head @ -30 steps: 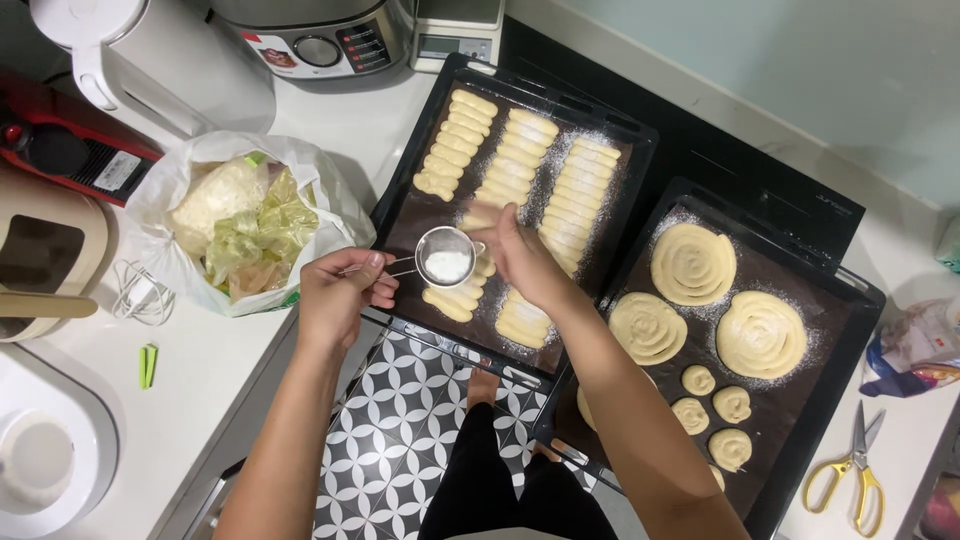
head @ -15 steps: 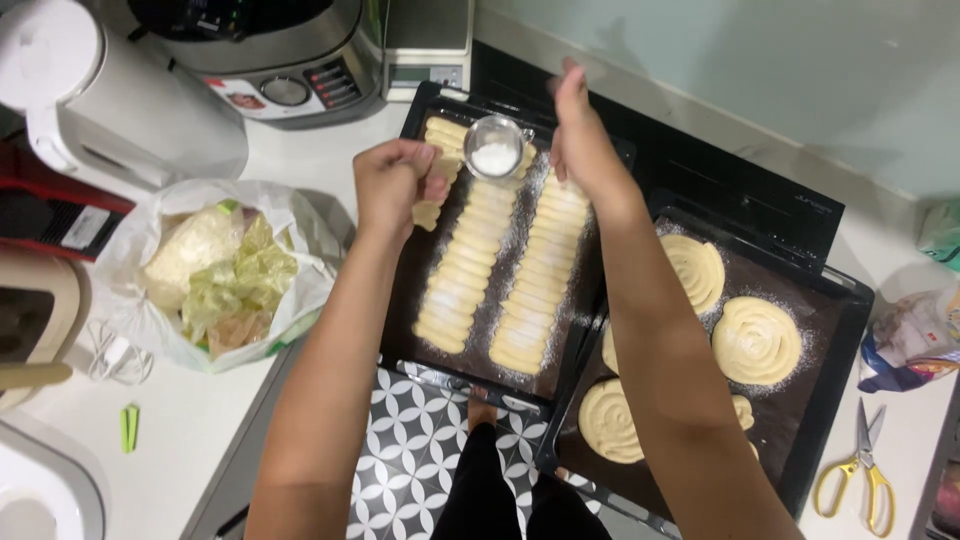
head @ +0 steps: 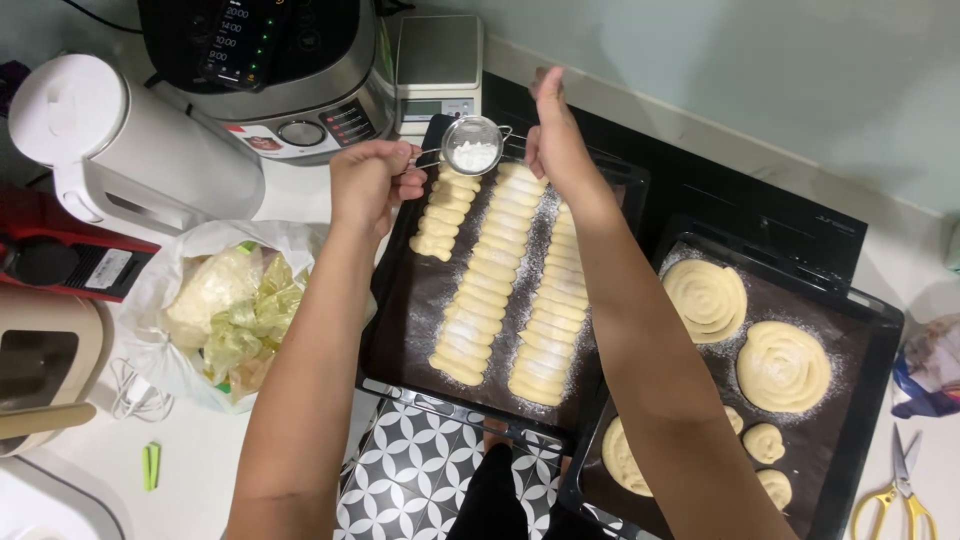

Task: Dusting piped dough with powdered sugar, placing baking trays into the oven, and cleaning the kitchen surfaces.

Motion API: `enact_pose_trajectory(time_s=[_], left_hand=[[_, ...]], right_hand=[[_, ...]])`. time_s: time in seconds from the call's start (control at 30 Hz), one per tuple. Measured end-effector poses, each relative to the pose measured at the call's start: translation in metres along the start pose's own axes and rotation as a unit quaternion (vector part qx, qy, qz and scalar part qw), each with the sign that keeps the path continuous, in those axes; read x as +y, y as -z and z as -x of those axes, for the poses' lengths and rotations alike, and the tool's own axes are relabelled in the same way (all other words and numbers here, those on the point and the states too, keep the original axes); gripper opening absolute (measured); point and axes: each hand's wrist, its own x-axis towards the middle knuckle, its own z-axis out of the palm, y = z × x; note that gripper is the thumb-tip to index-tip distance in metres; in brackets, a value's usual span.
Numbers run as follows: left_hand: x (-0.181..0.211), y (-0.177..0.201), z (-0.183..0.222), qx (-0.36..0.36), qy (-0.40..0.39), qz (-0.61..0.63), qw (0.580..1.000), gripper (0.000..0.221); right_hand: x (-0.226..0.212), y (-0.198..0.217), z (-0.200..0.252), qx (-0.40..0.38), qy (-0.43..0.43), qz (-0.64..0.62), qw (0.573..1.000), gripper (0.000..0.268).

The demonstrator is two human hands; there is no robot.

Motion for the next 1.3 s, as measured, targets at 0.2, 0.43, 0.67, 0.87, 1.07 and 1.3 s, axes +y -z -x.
enact_pose_trajectory(time_s=[0.2, 0.43, 0.67, 0.87, 1.07, 1.3], left_hand=[[-0.007, 0.014, 0.021, 0.000, 0.001, 0.002, 1.000, 0.013], [-0.045, 0.010, 0.102, -0.016, 0.031, 0.006, 0.999, 0.011], [-0.069, -0.072, 0.183, -0.076, 0.055, -0.022, 0.995, 0.011], [-0.133, -0.153, 0.224, -0.140, 0.091, -0.018, 0.986, 0.015], [-0.161, -0.177, 0.236, -0.115, 0.066, -0.042, 0.990, 0.016], [-0.164, -0.186, 0.246, -0.080, 0.033, -0.047, 0.995, 0.016]], right_hand=[[0.003, -0.005, 0.024, -0.053, -0.013, -0.045, 0.997, 0.109], [0.019, 0.002, 0.139, 0.036, -0.043, -0.059, 0.997, 0.097], [0.027, 0.125, 0.253, 0.067, -0.081, -0.072, 0.992, 0.103], [0.027, 0.196, 0.316, 0.007, -0.049, -0.099, 0.994, 0.110], [0.009, 0.197, 0.333, 0.043, -0.078, -0.028, 0.996, 0.107], [0.020, 0.206, 0.331, 0.053, -0.058, -0.013, 0.997, 0.112]])
